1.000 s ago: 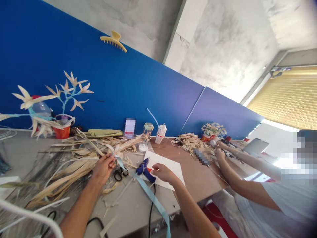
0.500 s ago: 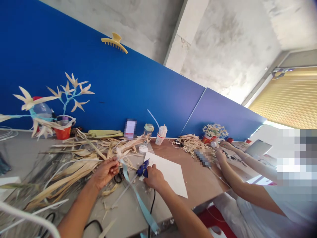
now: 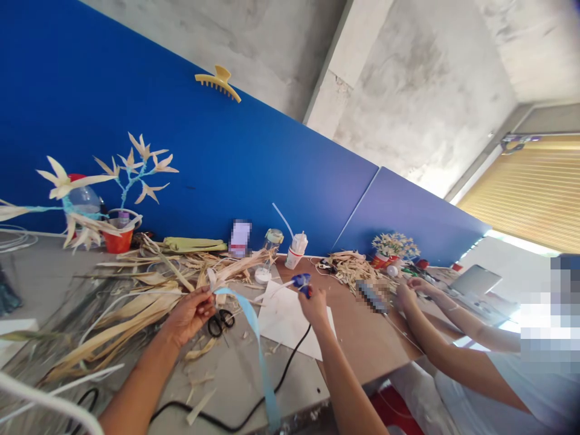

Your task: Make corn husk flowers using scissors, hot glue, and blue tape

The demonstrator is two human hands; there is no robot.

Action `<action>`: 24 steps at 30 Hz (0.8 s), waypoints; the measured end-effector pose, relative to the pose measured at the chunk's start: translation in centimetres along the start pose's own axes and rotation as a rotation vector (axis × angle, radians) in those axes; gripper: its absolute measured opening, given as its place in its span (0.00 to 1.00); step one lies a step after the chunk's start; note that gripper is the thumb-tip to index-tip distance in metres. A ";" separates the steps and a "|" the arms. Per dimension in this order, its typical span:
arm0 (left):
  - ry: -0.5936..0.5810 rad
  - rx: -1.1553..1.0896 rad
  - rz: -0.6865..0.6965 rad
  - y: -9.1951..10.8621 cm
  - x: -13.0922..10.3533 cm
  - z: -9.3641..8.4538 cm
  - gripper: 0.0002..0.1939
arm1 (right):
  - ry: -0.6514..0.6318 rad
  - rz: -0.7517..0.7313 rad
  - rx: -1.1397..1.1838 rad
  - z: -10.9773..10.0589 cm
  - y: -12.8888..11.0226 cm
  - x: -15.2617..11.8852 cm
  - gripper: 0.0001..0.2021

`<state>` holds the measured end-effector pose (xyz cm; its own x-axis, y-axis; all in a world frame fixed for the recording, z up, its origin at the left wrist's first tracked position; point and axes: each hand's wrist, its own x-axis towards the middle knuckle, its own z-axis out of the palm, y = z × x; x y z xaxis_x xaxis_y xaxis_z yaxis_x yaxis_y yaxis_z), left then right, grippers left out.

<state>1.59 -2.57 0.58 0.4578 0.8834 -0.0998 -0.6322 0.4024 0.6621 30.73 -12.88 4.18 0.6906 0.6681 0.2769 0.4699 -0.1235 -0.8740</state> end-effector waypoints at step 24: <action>0.312 0.469 0.164 -1.3 1.2 -0.1 0.13 | -0.856 -0.110 0.385 8.4 -2.2 -6.1 0.16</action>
<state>2.92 -2.06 -0.47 0.1264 0.9827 -0.1351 -0.3022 0.1678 0.9383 20.89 -10.53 1.07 -0.0568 0.9921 0.1119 0.1888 0.1208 -0.9746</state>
